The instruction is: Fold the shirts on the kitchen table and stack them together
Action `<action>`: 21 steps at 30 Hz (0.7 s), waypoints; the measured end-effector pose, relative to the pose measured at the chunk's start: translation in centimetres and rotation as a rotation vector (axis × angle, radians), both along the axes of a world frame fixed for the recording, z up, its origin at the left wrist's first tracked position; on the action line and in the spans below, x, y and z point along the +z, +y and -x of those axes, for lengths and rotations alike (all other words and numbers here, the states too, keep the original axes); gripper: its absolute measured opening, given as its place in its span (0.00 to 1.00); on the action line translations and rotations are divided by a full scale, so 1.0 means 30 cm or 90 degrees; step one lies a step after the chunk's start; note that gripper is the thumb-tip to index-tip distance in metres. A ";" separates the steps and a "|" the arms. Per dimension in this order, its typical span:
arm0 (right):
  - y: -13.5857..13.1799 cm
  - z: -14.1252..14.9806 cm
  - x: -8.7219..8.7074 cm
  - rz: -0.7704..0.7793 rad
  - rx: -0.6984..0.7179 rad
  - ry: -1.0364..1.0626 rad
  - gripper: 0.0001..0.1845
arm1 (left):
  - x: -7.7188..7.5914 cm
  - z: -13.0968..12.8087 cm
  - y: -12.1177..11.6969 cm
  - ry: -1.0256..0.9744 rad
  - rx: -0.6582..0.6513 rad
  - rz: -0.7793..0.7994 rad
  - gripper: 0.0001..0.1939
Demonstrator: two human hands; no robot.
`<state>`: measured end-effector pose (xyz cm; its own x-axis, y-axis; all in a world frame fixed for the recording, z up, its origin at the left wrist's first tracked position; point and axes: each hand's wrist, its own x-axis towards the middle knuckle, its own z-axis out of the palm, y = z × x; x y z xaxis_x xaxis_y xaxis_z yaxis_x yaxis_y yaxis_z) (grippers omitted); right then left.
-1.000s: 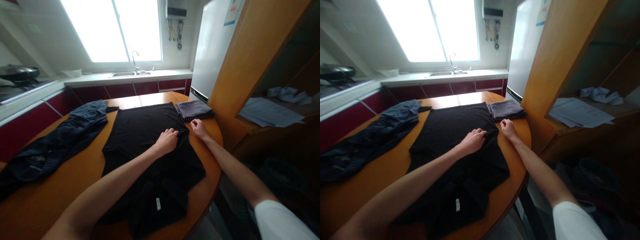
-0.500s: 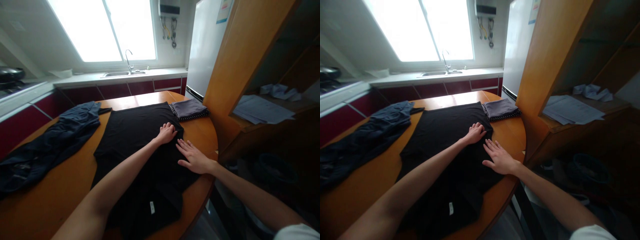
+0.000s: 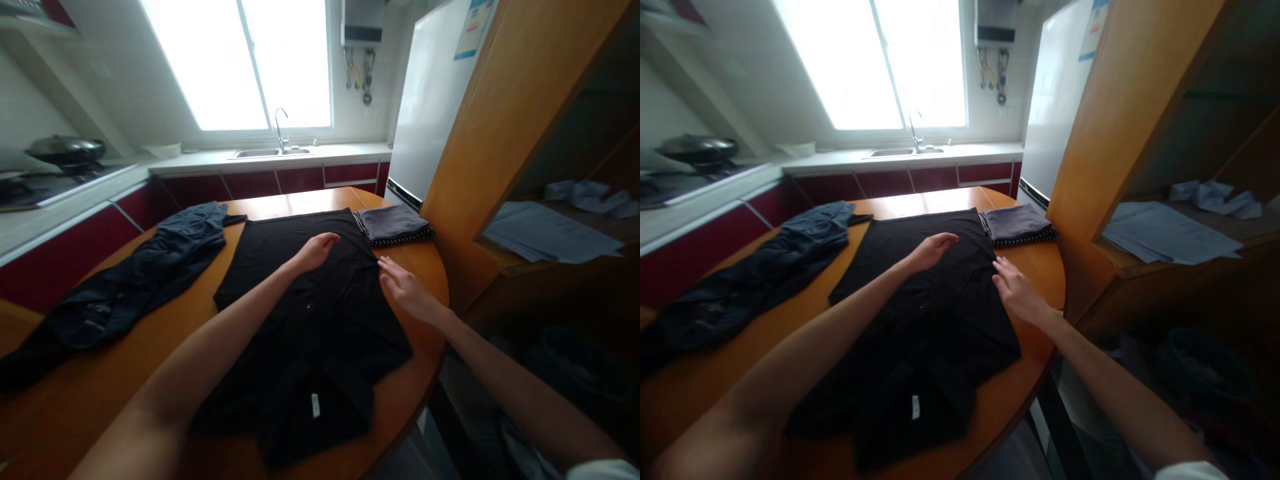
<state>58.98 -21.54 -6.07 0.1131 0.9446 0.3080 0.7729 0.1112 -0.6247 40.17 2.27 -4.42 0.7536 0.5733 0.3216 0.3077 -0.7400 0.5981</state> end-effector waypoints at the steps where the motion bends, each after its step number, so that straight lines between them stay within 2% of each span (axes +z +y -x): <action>1: 0.047 -0.003 -0.018 -0.012 -0.026 -0.021 0.33 | 0.026 0.074 0.025 -0.023 0.017 0.014 0.19; 4: 0.155 0.016 -0.066 0.002 -0.031 -0.115 0.34 | 0.083 0.335 0.072 -0.047 0.118 0.003 0.24; 6: 0.199 0.044 -0.093 0.014 -0.020 -0.172 0.34 | 0.095 0.508 0.070 -0.037 0.189 -0.017 0.26; 8: 0.224 0.075 -0.119 0.020 -0.014 -0.215 0.35 | 0.080 0.651 0.041 -0.014 0.231 -0.035 0.26; 10: 0.232 0.102 -0.145 0.029 -0.010 -0.249 0.36 | 0.040 0.749 -0.007 0.020 0.244 -0.049 0.26; 12: 0.225 0.122 -0.167 0.047 0.001 -0.282 0.38 | -0.013 0.797 -0.067 0.056 0.230 -0.064 0.25; 15: 0.198 0.146 -0.173 0.073 0.001 -0.321 0.40 | -0.079 0.795 -0.163 0.104 0.180 -0.101 0.25; 18: 0.169 0.174 -0.149 0.057 -0.014 -0.337 0.41 | -0.096 0.747 -0.248 0.146 0.136 -0.139 0.24; 21: 0.152 0.209 -0.129 0.049 0.031 -0.334 0.43 | -0.092 0.699 -0.308 0.184 0.116 -0.151 0.24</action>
